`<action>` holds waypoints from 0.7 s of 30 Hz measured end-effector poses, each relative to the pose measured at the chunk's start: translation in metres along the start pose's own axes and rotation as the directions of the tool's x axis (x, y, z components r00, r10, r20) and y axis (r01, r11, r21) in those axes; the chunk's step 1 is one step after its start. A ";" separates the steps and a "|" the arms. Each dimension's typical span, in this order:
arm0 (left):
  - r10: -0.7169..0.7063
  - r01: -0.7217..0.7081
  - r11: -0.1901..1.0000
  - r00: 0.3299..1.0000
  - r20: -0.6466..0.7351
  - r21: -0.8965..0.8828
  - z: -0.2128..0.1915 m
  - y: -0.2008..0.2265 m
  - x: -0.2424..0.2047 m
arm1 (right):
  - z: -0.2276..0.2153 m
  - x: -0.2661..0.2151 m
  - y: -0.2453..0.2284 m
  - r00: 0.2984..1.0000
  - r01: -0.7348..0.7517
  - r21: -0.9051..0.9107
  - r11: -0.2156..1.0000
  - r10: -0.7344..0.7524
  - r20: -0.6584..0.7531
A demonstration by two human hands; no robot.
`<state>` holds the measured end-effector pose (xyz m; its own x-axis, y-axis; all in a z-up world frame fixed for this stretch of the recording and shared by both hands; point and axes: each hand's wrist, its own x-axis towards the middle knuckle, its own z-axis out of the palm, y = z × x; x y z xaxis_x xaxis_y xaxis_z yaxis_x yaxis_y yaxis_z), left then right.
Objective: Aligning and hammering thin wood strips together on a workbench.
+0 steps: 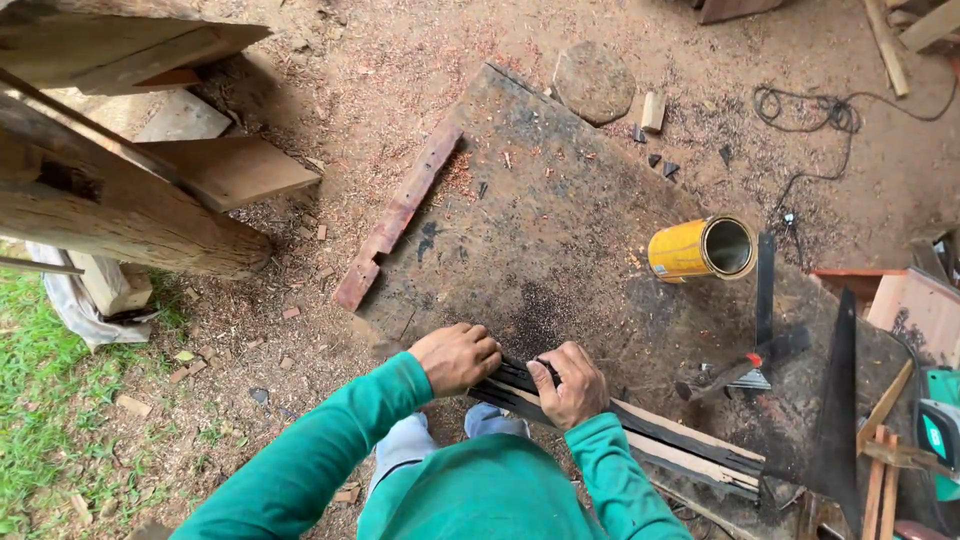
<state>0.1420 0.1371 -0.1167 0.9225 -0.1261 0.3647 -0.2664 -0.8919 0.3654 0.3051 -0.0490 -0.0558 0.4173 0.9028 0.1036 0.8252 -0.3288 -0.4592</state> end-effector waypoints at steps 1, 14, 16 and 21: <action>0.000 0.000 1.000 1.000 0.006 -0.006 0.000 -0.004 0.004 | -0.001 0.004 0.000 1.000 -0.007 0.003 1.000 0.007 0.003; -0.135 0.135 0.991 0.990 0.043 0.001 0.000 0.004 0.003 | 0.005 0.007 -0.008 0.997 0.072 -0.038 0.997 -0.071 0.023; -0.098 0.098 0.995 0.993 0.069 0.009 0.002 0.007 0.006 | 0.000 0.000 -0.007 0.998 0.058 -0.057 0.997 -0.059 -0.011; -0.051 0.051 0.999 0.977 0.206 0.008 -0.006 -0.007 0.015 | 0.000 0.004 0.000 0.999 0.044 0.026 0.999 -0.044 0.003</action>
<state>0.1558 0.1444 -0.1090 0.9727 -0.1673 0.1609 -0.2171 -0.9007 0.3762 0.3069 -0.0451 -0.0550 0.3796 0.9173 0.1205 0.8327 -0.2819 -0.4766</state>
